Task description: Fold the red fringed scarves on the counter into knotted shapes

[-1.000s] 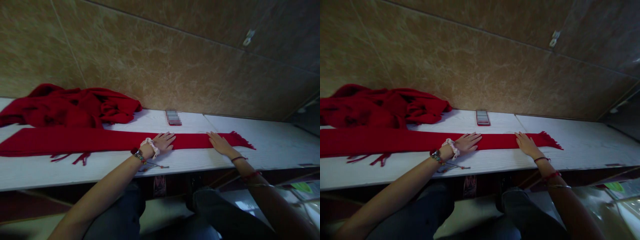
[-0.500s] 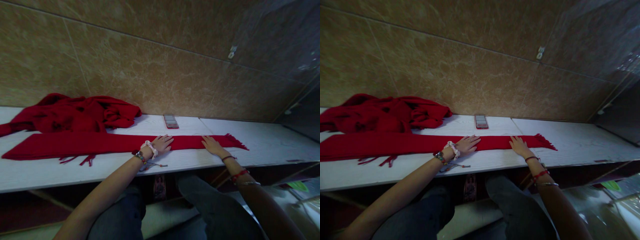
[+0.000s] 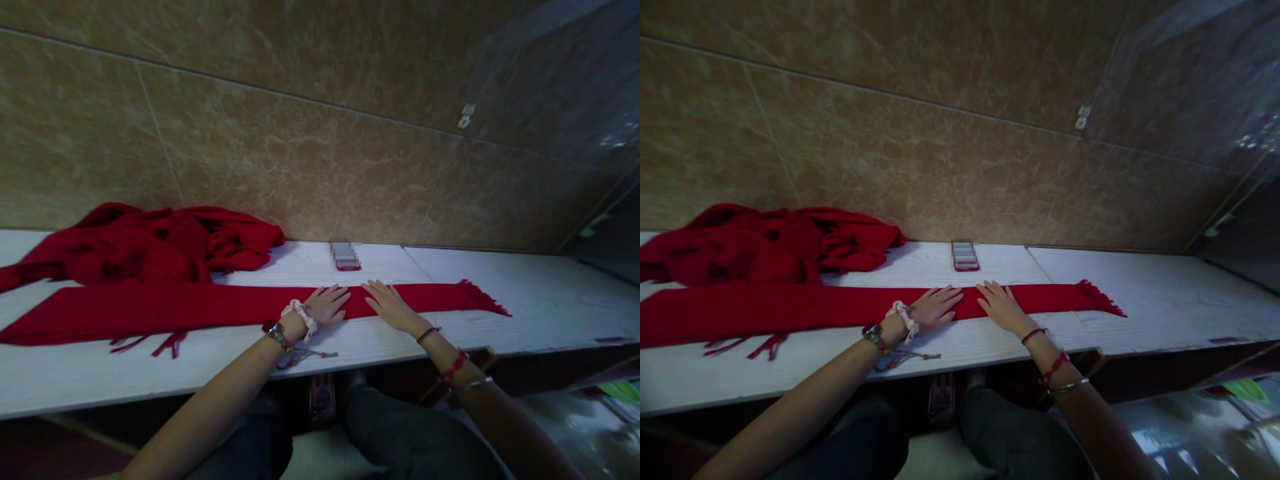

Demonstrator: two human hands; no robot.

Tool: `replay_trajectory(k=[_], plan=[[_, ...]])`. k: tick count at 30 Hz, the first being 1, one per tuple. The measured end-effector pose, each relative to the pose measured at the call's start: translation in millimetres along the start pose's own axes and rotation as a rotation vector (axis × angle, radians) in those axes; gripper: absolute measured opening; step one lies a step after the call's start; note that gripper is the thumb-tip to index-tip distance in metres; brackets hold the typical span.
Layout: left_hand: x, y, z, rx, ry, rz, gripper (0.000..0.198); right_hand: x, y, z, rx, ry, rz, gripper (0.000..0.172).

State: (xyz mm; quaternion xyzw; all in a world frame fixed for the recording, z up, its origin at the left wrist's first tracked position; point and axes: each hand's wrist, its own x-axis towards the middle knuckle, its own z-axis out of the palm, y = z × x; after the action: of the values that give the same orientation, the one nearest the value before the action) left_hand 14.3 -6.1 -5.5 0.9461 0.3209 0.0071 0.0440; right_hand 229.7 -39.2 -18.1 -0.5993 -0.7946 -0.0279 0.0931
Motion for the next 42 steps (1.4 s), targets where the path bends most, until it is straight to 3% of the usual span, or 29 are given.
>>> replay_trajectory(k=[17, 42], plan=[[0.0, -0.9, 3.2, -0.001, 0.022, 0.004, 0.049, -1.6, -3.2, 7.2, -0.027, 0.106, 0.043, 0.043], [-0.4, 3.4, 0.1, 0.023, -0.002, -0.008, 0.050, -1.3, -3.8, 5.0, -0.028, 0.094, 0.056, 0.043]])
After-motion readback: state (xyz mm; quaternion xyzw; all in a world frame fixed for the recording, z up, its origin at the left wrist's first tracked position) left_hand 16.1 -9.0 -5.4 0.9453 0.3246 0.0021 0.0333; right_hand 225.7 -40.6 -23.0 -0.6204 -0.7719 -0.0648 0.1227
